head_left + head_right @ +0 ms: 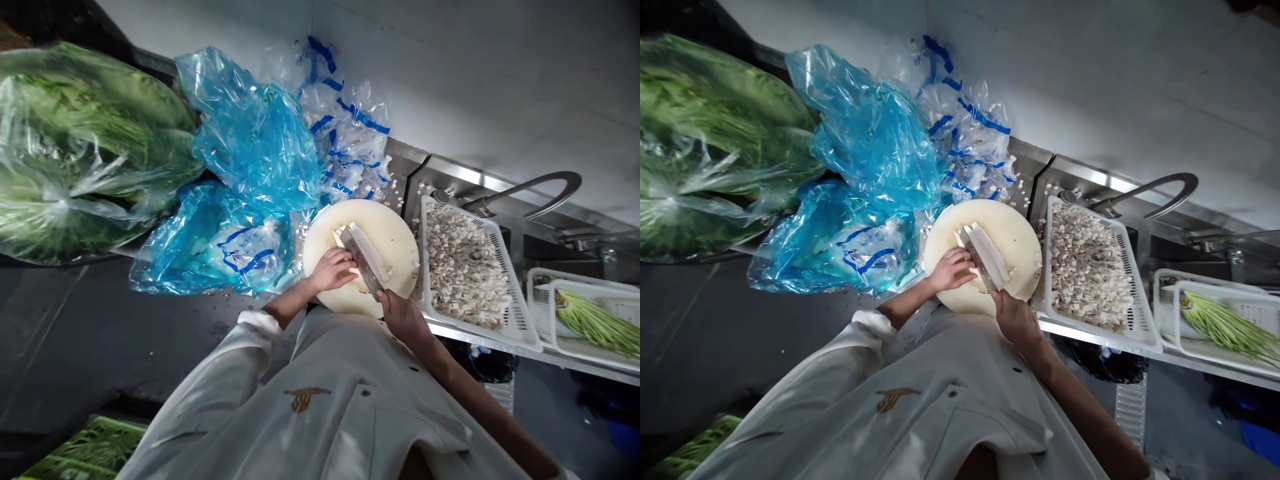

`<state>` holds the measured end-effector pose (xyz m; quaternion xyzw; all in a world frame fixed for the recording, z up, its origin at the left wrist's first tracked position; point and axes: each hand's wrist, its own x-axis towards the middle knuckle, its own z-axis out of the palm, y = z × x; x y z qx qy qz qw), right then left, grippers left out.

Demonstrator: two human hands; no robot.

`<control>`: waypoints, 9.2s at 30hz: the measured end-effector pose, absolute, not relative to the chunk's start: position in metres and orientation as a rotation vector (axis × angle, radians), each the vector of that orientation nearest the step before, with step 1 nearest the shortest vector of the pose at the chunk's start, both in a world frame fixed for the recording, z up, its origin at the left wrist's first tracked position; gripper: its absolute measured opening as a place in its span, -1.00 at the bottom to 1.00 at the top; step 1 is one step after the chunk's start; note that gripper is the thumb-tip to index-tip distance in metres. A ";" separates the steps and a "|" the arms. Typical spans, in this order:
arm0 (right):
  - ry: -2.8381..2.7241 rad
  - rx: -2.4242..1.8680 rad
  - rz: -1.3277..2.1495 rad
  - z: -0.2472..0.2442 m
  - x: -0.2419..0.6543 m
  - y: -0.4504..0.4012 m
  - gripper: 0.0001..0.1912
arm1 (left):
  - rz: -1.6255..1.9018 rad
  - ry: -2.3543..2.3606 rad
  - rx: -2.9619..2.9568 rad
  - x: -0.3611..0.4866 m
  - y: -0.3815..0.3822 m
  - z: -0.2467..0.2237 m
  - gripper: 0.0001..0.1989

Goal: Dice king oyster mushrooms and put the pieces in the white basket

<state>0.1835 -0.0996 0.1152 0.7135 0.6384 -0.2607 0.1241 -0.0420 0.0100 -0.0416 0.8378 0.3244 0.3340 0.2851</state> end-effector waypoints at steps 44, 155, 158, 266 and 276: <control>1.892 2.274 -1.314 0.043 0.301 -0.123 -0.63 | -0.291 0.638 2.905 0.001 0.061 0.030 -0.25; 1.840 1.982 -0.834 0.096 0.189 -0.070 -0.47 | 0.452 1.038 2.441 -0.048 0.004 -0.015 -0.50; 1.882 1.994 -0.773 0.098 0.189 -0.067 -0.45 | 0.433 0.984 2.456 -0.051 0.007 -0.015 -0.51; 0.979 2.011 -2.786 0.076 0.232 -0.081 -0.39 | 1.109 1.242 0.959 0.020 -0.015 -0.002 -0.34; 1.725 2.550 -1.680 0.065 0.326 -0.056 -0.58 | 1.210 1.642 0.897 0.002 -0.028 -0.012 -0.44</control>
